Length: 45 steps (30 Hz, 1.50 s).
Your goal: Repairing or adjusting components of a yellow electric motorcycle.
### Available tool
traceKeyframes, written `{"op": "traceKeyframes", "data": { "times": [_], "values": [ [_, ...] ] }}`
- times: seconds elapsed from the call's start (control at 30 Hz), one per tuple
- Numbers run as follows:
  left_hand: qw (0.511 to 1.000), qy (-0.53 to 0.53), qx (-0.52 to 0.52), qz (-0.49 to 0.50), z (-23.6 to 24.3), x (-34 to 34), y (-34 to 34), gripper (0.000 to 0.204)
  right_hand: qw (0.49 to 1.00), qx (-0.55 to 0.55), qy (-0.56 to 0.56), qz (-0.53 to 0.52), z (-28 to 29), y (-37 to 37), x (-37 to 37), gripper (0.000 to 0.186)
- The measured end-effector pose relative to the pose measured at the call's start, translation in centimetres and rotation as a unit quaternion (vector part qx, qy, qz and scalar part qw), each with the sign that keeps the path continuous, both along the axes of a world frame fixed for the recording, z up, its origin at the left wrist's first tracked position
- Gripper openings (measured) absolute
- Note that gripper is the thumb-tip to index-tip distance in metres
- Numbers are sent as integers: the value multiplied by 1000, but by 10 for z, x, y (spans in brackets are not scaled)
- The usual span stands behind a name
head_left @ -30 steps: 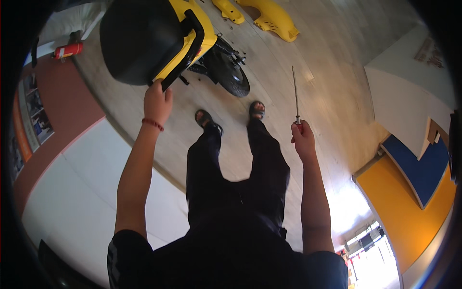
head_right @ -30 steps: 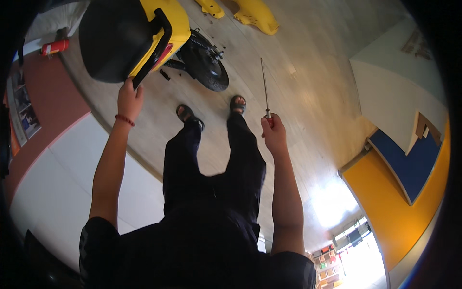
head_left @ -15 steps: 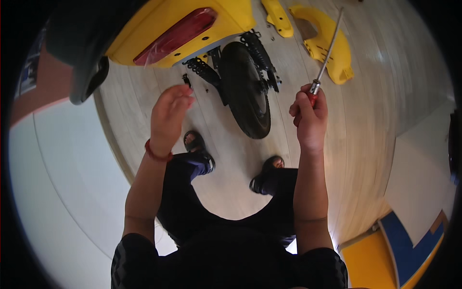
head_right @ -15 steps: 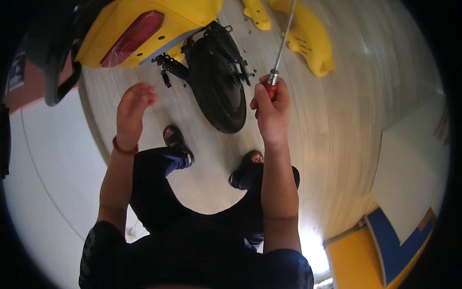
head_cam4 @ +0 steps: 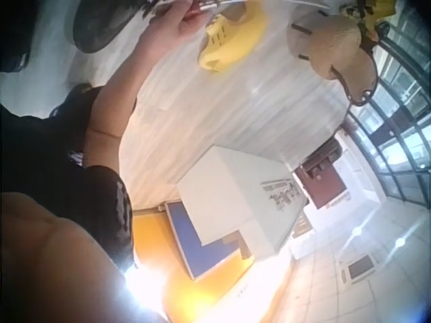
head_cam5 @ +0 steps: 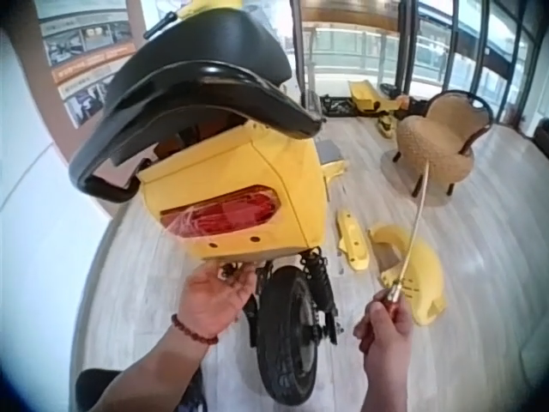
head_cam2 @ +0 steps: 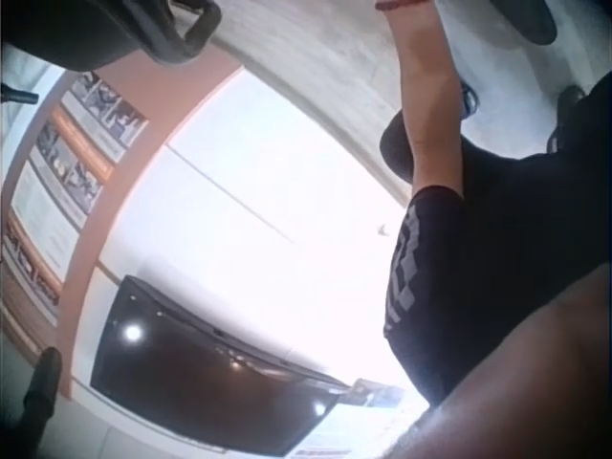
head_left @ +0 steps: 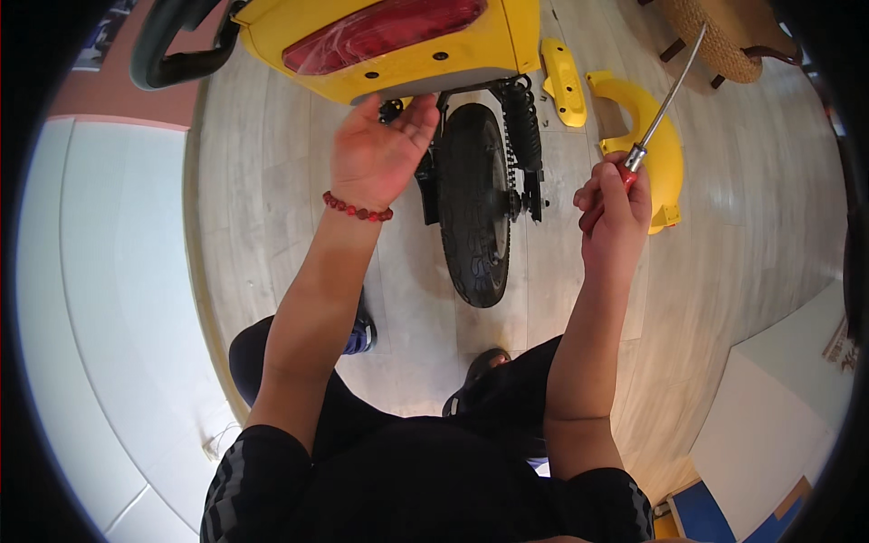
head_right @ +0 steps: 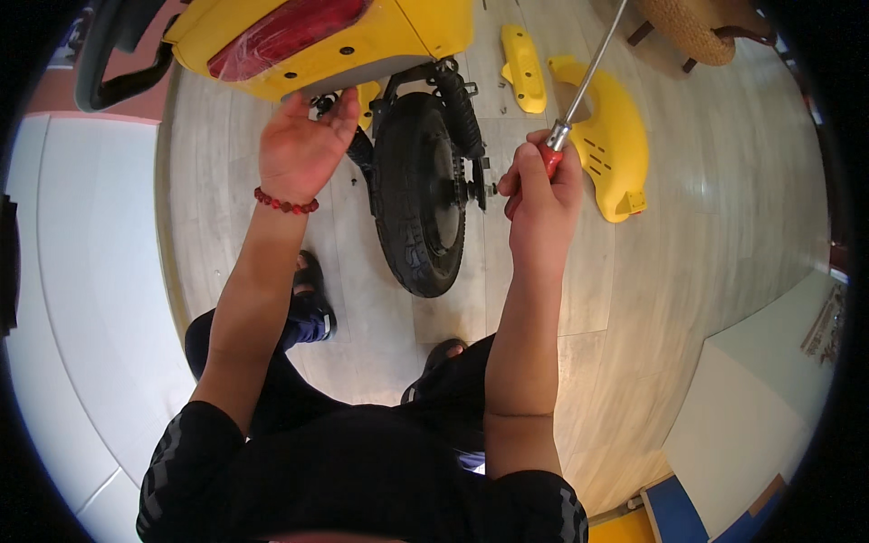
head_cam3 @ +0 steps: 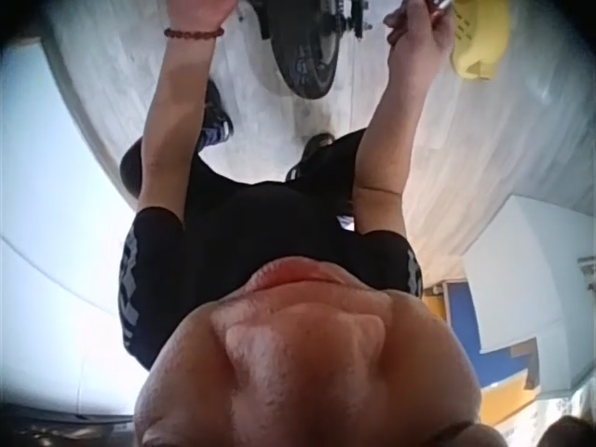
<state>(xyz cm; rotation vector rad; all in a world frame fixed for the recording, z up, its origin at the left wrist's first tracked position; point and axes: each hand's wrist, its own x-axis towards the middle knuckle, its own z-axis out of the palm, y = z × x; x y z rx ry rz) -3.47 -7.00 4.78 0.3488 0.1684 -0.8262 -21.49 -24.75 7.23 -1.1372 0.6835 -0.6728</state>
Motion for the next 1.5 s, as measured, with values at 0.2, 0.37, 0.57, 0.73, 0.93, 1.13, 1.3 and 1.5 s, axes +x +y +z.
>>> {"op": "traceKeyframes", "data": {
  "times": [0.2,0.37,0.57,0.73,0.93,1.13,1.3,1.5],
  "values": [
    [993,-78,66,66,-11,-4,-6,37,1000,-3,-21,-21,-6,-13,-4,11],
    [982,-117,109,100,-23,-3,-7,27,1000,-12,3,-13,-16,-18,-6,10],
    [985,-113,104,76,-22,-4,-4,24,1000,2,13,-13,-20,-14,-1,9],
    [972,-147,177,41,-6,-15,-1,23,999,21,5,37,-26,-4,12,10],
    [928,-212,302,-60,26,-41,-3,28,999,14,9,41,-36,-1,22,9],
    [792,-506,290,-183,50,-77,-42,40,984,38,-121,121,-37,24,18,10],
    [580,-735,323,-140,74,-75,-58,23,960,-119,-189,166,-39,55,32,15],
    [748,-556,338,-130,107,-79,5,31,937,8,-118,329,-24,8,29,40]
  ]
}}
